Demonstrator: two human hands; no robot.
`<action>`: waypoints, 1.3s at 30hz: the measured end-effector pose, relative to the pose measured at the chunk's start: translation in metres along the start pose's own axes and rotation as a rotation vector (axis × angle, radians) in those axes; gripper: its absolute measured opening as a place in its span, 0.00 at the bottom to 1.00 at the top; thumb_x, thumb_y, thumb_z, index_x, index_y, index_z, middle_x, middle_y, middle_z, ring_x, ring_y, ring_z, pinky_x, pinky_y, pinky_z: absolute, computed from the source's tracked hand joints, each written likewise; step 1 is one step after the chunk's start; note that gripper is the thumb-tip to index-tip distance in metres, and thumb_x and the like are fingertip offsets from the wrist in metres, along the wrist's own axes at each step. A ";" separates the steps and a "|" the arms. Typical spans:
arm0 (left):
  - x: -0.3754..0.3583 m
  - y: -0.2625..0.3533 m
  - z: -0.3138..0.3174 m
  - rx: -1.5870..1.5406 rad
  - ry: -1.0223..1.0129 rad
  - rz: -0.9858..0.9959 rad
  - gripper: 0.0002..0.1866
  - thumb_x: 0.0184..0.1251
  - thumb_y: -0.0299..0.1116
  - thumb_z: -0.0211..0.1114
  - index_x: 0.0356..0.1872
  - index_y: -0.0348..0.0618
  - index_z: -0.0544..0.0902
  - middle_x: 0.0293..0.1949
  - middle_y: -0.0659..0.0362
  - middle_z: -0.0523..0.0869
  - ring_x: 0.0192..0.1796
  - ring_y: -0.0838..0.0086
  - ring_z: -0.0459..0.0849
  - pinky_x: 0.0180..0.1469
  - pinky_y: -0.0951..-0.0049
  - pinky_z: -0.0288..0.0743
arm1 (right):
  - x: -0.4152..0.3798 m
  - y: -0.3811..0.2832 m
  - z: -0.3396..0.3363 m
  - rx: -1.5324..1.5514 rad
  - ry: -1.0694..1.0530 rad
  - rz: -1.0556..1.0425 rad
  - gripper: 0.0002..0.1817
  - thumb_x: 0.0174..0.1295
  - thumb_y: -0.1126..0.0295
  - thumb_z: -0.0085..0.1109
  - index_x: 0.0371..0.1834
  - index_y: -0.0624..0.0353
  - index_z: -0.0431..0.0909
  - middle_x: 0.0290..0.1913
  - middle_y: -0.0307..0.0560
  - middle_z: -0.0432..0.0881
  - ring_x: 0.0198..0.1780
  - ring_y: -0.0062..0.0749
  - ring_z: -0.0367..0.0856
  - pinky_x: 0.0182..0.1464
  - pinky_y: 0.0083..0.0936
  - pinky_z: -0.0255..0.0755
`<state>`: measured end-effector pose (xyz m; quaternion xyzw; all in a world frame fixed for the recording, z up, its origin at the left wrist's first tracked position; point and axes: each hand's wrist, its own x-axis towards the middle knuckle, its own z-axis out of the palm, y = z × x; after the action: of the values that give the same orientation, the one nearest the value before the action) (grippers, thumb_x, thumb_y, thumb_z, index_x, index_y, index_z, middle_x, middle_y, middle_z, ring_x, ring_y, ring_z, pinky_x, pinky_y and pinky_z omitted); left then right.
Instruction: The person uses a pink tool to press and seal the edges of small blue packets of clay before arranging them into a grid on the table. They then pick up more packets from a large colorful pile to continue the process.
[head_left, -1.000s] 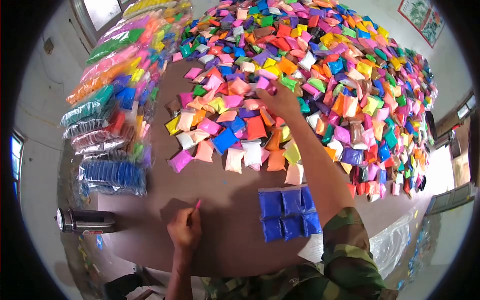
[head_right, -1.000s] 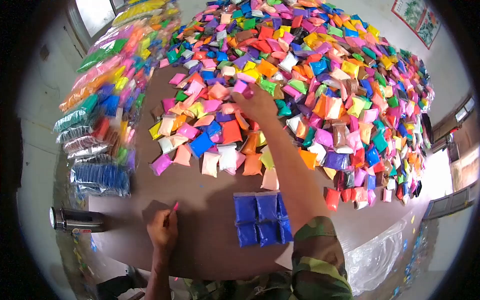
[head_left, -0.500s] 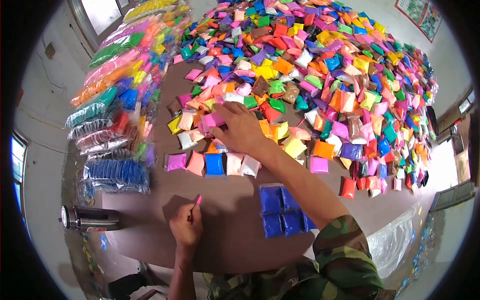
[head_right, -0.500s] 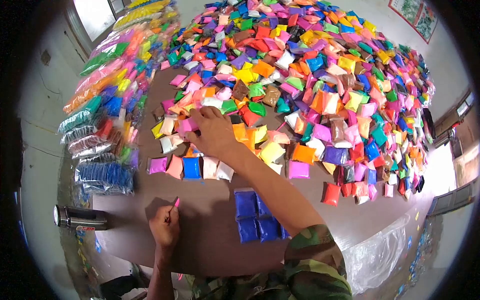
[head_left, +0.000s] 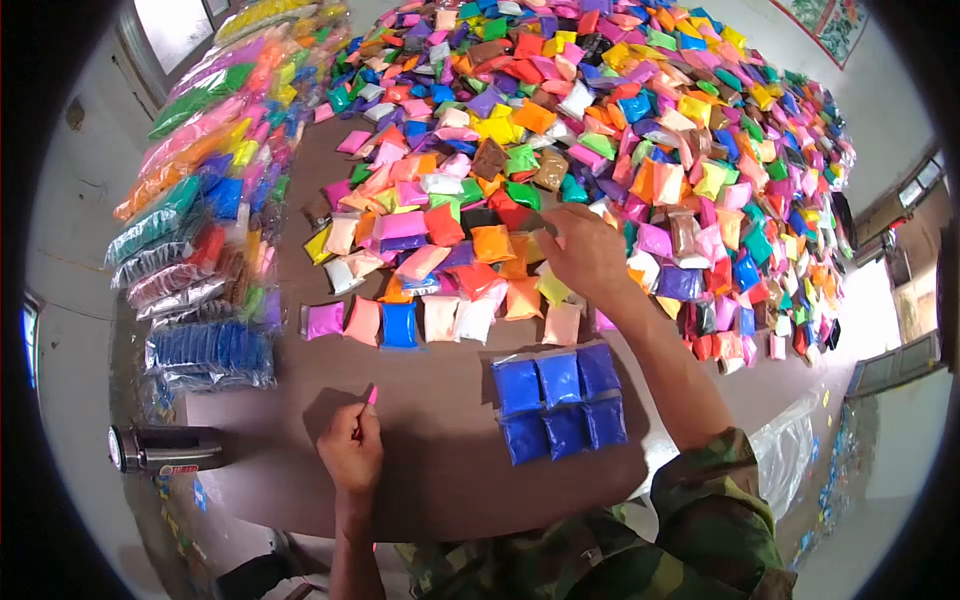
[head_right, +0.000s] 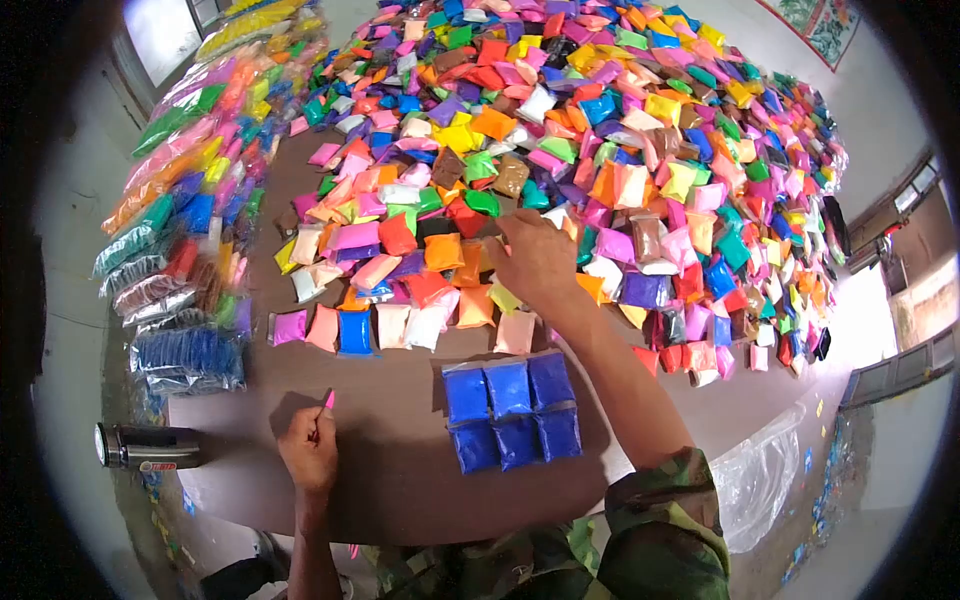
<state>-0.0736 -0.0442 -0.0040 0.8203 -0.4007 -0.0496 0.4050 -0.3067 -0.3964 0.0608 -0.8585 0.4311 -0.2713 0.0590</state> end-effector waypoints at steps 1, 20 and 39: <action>0.000 0.000 0.001 -0.010 0.005 -0.001 0.04 0.76 0.29 0.74 0.41 0.39 0.90 0.25 0.55 0.85 0.25 0.72 0.80 0.31 0.66 0.75 | -0.004 0.007 -0.006 -0.046 -0.043 0.036 0.18 0.69 0.59 0.71 0.56 0.58 0.90 0.56 0.53 0.91 0.51 0.55 0.92 0.52 0.49 0.86; -0.001 -0.009 0.003 -0.048 0.007 0.069 0.05 0.78 0.28 0.73 0.43 0.38 0.88 0.24 0.56 0.81 0.25 0.78 0.75 0.30 0.68 0.71 | -0.101 0.078 -0.077 -0.051 -0.086 0.457 0.44 0.67 0.46 0.73 0.80 0.61 0.72 0.56 0.73 0.89 0.55 0.70 0.90 0.56 0.58 0.84; -0.001 -0.007 0.005 -0.014 0.024 0.041 0.08 0.82 0.31 0.70 0.41 0.37 0.88 0.23 0.63 0.77 0.27 0.81 0.71 0.32 0.71 0.70 | 0.060 -0.028 0.047 0.839 0.089 0.237 0.38 0.56 0.52 0.83 0.63 0.62 0.78 0.56 0.63 0.89 0.61 0.56 0.90 0.60 0.46 0.83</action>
<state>-0.0719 -0.0447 -0.0124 0.8095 -0.4122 -0.0346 0.4165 -0.2337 -0.4309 0.0555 -0.6922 0.3813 -0.4508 0.4150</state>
